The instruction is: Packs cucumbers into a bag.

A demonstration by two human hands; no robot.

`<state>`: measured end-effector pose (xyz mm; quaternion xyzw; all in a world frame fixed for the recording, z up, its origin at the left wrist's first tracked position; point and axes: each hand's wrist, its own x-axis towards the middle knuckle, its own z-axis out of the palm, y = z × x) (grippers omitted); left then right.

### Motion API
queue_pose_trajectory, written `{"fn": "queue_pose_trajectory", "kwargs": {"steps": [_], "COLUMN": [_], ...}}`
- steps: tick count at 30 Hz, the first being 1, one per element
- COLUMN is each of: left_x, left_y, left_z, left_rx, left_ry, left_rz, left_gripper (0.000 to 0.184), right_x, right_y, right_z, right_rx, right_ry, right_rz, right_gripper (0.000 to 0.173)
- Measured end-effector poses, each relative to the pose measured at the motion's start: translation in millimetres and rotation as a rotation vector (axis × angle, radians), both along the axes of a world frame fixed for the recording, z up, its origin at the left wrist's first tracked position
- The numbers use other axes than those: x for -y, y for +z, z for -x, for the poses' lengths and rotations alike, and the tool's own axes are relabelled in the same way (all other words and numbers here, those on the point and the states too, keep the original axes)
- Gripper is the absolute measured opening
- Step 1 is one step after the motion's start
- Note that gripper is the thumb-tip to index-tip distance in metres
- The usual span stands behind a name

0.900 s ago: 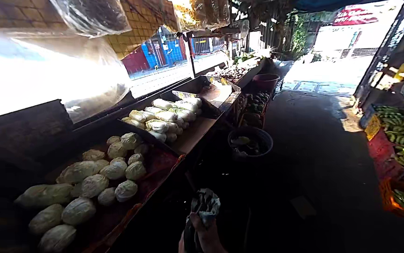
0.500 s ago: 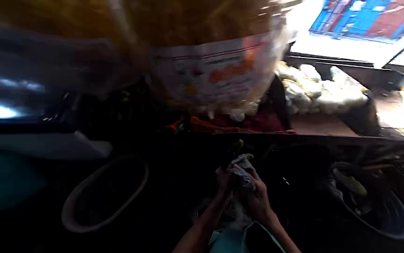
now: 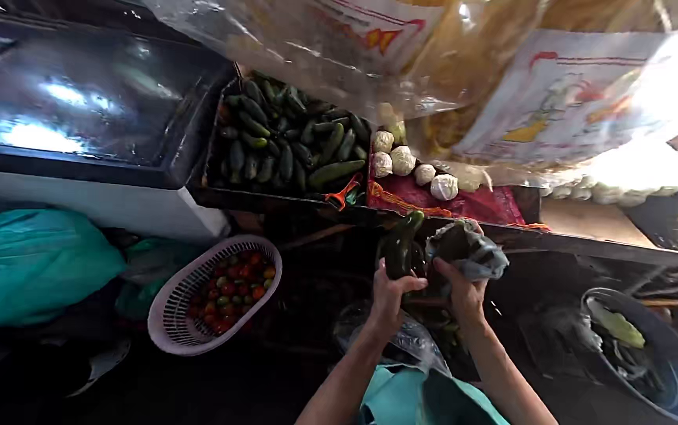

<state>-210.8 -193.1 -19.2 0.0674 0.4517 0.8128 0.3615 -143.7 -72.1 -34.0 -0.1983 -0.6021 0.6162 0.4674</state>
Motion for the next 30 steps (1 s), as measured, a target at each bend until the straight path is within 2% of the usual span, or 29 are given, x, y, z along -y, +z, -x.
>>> {"fn": "queue_pose_trajectory", "kwargs": {"steps": [1,4,7,9,12,14,15,17,18,20,22,24,25,27,29,30], "left_x": [1,2,-1,-3,0,5,9,18,23,31,26,2,-17,-60,-81,-82], "left_y": [-8,-20,-26,-30,-46,-63,-71,-85,-93,-96,-79,-39,-15,31,86,112], "left_z": [3,10,14,17,32,42,46,55,63,90,134,191,224,293,343,356], "left_rx": [-0.052,-0.059,-0.007,0.016,0.007,0.105,0.197,0.405,0.495,0.600,0.549,0.374,0.259,0.074,-0.112,-0.206], "left_ry": [0.053,0.107,0.131,0.162,0.211,0.196,0.173,0.172,0.181,0.244,0.314,0.339,0.348,0.388,0.411,0.419], "left_rz": [-0.063,-0.267,-0.327,-0.322,-0.264,-0.252,-0.259,-0.215,-0.158,0.021,0.092,0.015,-0.026,-0.041,0.112,0.194], "left_gripper": [0.049,0.046,0.025,0.019,0.025,0.030,0.028,0.025,0.027,0.018,0.011,0.018,0.024,0.051,0.075,0.072], "right_x": [0,12,35,43,39,38,40,41,38,31,21,12,11,13,16,17], "right_y": [4,13,5,-12,-33,-46,-51,-58,-61,-61,-60,-60,-60,-58,-50,-45], "right_z": [7,25,44,56,64,68,68,65,59,40,19,6,5,10,18,22], "right_rx": [0.035,0.173,0.245,0.325,0.584,0.656,0.645,0.595,0.579,0.574,0.573,0.587,0.607,0.661,0.693,0.677], "right_ry": [-0.045,-0.033,-0.001,-0.034,-0.157,-0.175,-0.159,-0.065,-0.017,0.013,-0.010,-0.055,-0.073,-0.073,-0.035,0.003], "right_rz": [0.039,0.159,0.133,-0.012,-0.466,-0.604,-0.577,-0.375,-0.260,-0.093,0.022,0.098,0.128,0.165,0.196,0.241], "right_gripper": [0.046,0.030,0.028,0.031,0.043,0.047,0.044,0.035,0.034,0.032,0.025,0.015,0.014,0.016,0.024,0.028]}}
